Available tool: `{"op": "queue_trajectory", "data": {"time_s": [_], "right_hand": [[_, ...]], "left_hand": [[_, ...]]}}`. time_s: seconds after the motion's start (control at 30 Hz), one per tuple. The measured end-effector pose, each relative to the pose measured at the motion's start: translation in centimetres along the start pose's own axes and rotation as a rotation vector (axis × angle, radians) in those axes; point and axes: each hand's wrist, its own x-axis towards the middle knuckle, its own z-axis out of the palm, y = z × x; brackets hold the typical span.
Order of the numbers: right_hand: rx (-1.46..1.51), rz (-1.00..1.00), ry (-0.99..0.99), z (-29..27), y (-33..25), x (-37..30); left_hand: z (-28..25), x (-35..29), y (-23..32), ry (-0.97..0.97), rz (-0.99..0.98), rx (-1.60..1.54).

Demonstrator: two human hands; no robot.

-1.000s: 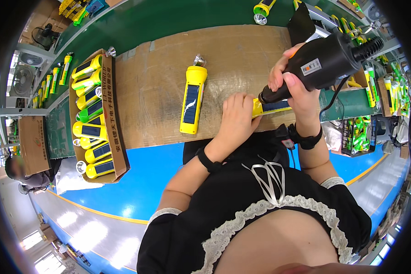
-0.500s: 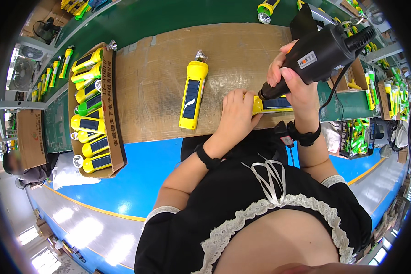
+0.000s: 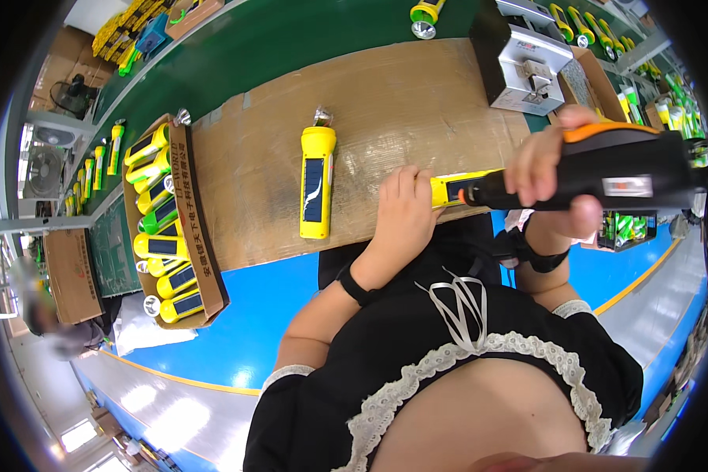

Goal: Assembling solar-powered flashlights by using an electric screwdriver to attach components and housing.

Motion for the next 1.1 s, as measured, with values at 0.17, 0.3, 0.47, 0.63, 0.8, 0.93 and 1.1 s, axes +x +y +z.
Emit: {"op": "queue_trajectory", "data": {"time_s": [0.17,0.3,0.47,0.63,0.8,0.93,1.1], "right_hand": [[-0.055,-0.141,-0.066,-4.6,-3.3,-0.5],[-0.396,-0.095,0.219,-6.6,-3.7,-2.6],[-0.416,-0.079,0.364,-9.0,-2.0,-5.1],[-0.461,-0.071,0.389,-9.2,-1.5,-5.7],[-0.428,-0.061,0.357,-8.6,-0.9,-5.4],[-0.383,-0.022,0.330,-8.6,-0.2,-5.7],[-0.413,-0.037,0.367,-8.6,0.3,-5.7]], "left_hand": [[-1.6,-0.3,0.3,-0.100,0.034,0.009],[-1.5,-2.1,-0.8,-0.121,0.073,-0.063],[-1.6,-2.7,-1.6,-0.094,0.146,-0.082],[-1.8,-2.5,-1.6,0.035,0.276,-0.137],[-2.1,-2.7,-2.0,0.095,0.333,-0.118],[-2.5,-3.5,-2.9,0.210,0.411,-0.116],[-3.7,-3.9,-2.2,0.410,0.432,-0.048]]}}
